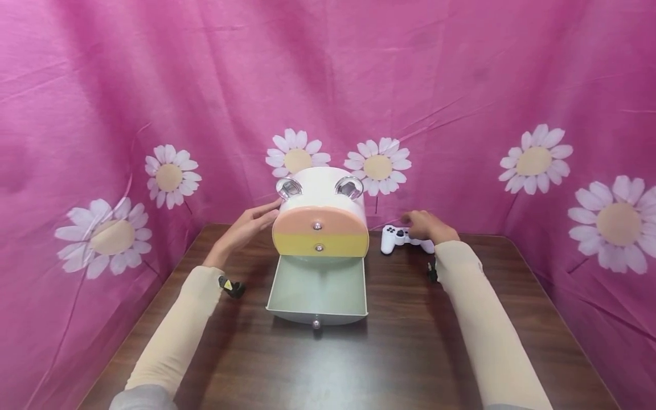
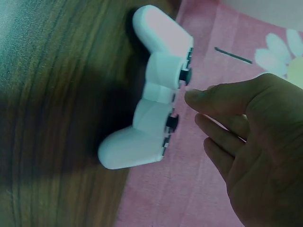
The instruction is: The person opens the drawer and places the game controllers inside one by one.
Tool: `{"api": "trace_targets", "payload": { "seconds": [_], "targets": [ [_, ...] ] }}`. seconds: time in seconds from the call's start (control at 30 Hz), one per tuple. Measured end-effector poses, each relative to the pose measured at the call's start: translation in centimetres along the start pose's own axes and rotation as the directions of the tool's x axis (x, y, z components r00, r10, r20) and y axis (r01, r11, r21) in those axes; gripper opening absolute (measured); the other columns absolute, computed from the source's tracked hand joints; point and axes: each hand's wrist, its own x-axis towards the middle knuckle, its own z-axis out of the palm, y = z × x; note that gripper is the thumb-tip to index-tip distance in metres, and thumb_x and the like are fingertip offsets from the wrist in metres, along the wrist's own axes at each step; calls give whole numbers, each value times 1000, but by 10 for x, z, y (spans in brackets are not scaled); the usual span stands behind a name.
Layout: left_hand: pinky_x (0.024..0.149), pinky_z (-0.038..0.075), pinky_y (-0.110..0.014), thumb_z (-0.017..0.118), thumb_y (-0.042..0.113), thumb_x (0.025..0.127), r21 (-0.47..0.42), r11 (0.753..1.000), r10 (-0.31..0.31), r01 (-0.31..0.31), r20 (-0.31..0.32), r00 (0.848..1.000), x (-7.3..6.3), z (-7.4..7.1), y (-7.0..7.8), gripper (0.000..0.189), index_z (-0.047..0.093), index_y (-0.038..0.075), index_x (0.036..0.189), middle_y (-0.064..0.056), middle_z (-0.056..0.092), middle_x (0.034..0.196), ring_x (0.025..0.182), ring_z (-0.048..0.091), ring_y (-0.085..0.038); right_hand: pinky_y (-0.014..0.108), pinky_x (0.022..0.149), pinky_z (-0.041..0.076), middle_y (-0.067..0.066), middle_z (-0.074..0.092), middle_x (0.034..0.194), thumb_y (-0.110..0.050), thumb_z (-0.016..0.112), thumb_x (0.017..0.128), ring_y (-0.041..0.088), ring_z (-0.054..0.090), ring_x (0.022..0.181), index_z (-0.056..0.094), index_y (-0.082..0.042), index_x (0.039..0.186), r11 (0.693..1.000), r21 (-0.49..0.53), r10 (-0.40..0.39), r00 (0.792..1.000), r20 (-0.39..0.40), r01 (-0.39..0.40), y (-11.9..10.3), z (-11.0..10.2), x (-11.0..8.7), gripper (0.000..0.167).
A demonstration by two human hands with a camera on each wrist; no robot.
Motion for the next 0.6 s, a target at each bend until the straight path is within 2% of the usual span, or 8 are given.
{"api": "trace_targets", "payload": {
  "seconds": [0.2, 0.3, 0.4, 0.47, 0.6],
  "targets": [
    [129, 36, -47, 65, 41, 107, 13, 1000, 7, -7, -7, 1000, 2, 0, 2, 58, 50, 23, 161, 7, 46, 167, 158, 37, -17, 59, 100, 55, 34, 67, 133, 3, 67, 77, 45, 63, 117, 61, 12, 139, 1000, 7, 23, 1000, 6, -23, 11, 11, 7, 63],
    [130, 36, -46, 65, 40, 107, 13, 1000, 16, -16, -12, 1000, 3, 0, 3, 58, 49, 22, 161, 6, 46, 168, 158, 37, -18, 53, 90, 55, 30, 70, 125, -1, 70, 76, 39, 63, 104, 63, 7, 138, 999, -37, -13, 1000, 4, 13, 32, 24, 19, 63],
    [130, 36, -47, 64, 40, 108, 12, 1000, 17, -17, -13, 1000, 2, 0, 3, 58, 49, 23, 161, 6, 46, 168, 158, 37, -18, 50, 87, 55, 23, 73, 122, -5, 72, 76, 35, 65, 103, 68, 0, 136, 995, -97, -39, 999, 1, 39, 51, 38, 30, 61],
    [129, 37, -47, 64, 39, 108, 10, 1000, 9, -9, -8, 1000, 1, 0, 2, 58, 49, 23, 161, 6, 46, 168, 158, 38, -18, 51, 86, 54, 20, 73, 114, -4, 70, 76, 35, 64, 100, 72, 1, 128, 992, -112, -53, 999, 2, 53, 51, 43, 29, 52],
    [129, 37, -47, 63, 37, 109, 9, 1000, 5, -5, 4, 1000, -1, 0, -1, 58, 47, 22, 162, 6, 45, 169, 158, 38, -18, 51, 84, 54, 16, 72, 99, 1, 68, 74, 33, 62, 92, 76, 3, 111, 993, -90, -78, 997, 3, 78, 27, 38, 15, 38]
  ]
}}
